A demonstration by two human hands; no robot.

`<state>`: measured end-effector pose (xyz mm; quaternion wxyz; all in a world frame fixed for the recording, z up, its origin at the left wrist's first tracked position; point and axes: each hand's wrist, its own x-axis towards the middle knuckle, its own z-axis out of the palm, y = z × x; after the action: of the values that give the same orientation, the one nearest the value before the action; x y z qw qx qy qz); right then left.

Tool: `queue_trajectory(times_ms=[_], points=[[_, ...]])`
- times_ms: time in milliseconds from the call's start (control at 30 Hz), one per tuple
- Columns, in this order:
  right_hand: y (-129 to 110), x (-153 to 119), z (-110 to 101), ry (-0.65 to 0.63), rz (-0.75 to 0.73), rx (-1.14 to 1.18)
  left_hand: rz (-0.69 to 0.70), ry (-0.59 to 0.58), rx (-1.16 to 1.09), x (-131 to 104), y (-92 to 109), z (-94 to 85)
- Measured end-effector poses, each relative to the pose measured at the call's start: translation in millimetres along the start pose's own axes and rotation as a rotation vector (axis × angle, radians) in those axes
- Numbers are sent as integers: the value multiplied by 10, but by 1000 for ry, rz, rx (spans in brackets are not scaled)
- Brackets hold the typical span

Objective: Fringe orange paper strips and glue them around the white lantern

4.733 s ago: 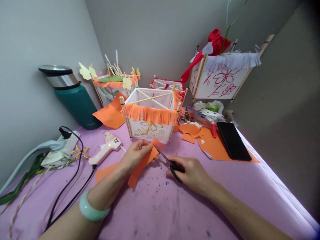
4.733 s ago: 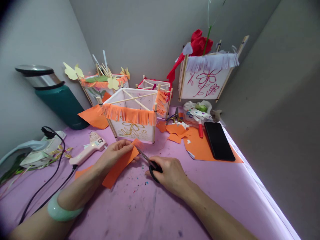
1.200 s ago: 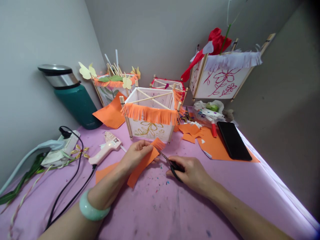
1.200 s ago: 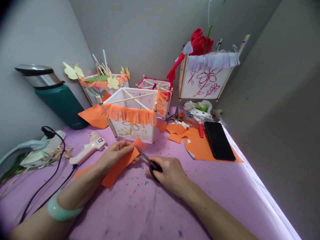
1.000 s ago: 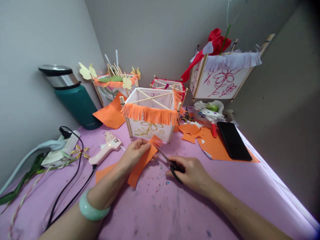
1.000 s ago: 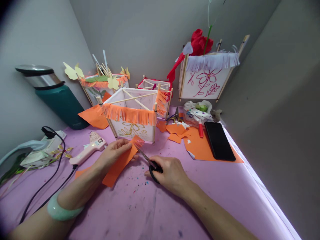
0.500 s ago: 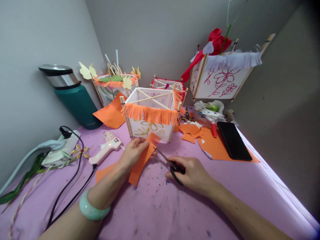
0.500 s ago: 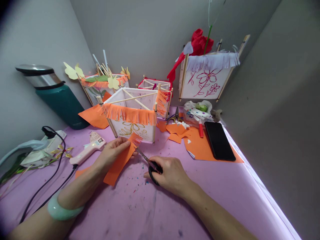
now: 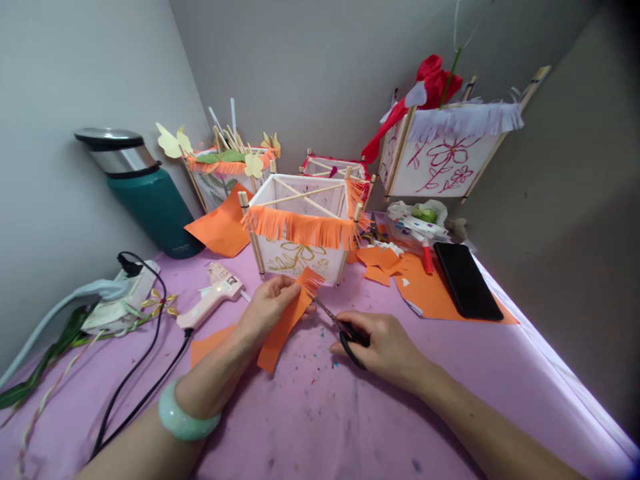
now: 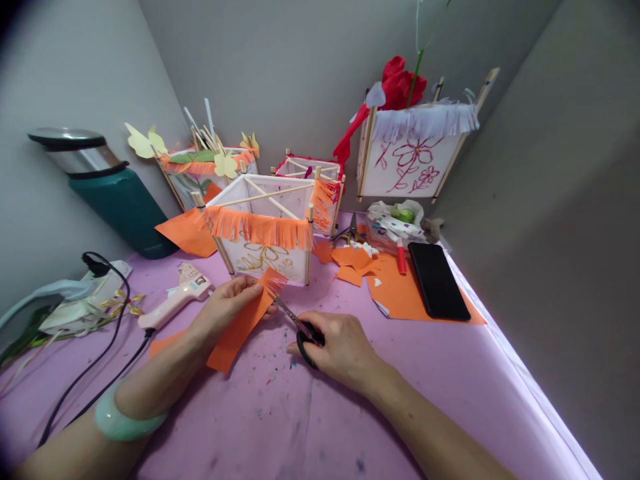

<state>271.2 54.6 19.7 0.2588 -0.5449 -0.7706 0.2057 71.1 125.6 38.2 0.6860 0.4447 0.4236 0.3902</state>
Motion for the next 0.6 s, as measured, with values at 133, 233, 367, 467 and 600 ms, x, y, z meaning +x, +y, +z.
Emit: queue_trajectory(times_ms=[133,233,367,467,600], points=[[10,-1,2,7,-12,-2,-8,3,1,-8,2,10],[26,4,7,5,-24,-2,-11,9,9,-12,11,16],[46,14,19,2,-28,-1,-15,18,19,-9,23,15],[52,16,24,-2,-15,-2,-19,19,17,-12,31,14],[46,14,18,-3,-11,-1,-29,12,13,-20,40,11]])
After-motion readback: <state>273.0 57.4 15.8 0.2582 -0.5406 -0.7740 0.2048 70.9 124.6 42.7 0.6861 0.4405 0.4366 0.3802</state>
